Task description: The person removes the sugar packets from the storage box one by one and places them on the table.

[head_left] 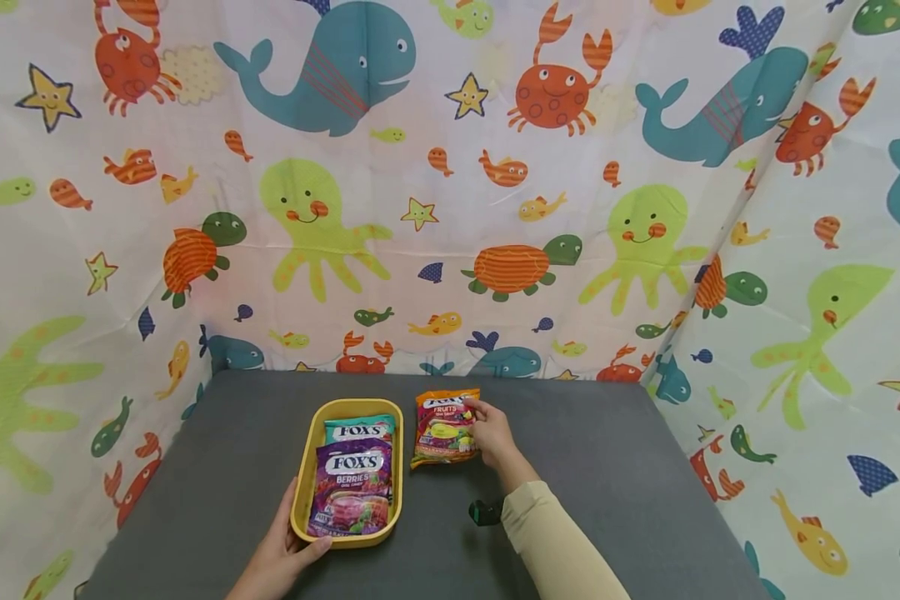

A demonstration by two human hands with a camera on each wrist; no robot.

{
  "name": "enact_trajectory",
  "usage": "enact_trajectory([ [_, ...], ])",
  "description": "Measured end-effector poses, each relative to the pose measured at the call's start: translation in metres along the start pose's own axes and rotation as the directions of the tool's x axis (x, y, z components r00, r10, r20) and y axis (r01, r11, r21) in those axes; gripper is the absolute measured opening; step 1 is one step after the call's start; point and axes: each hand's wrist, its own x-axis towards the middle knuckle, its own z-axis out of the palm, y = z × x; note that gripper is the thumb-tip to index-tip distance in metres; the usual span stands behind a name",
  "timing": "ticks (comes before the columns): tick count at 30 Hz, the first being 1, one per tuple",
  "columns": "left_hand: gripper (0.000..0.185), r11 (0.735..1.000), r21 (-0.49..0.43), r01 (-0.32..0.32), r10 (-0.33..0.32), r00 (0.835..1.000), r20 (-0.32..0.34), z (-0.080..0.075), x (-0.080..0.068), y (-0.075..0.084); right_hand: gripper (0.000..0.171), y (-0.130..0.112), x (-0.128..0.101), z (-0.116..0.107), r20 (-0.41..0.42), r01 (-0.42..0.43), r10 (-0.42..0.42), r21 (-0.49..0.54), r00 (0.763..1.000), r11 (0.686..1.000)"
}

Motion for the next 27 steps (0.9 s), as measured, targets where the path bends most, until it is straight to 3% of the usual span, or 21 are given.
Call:
enact_trajectory([
  [27, 0.120, 1.000, -0.009, -0.001, 0.001, 1.000, -0.001, 0.0001, 0.0004, -0.0006, 0.062, 0.0083, -0.0015, -0.0060, 0.015, 0.013, -0.012, -0.055, 1.000, 0.998],
])
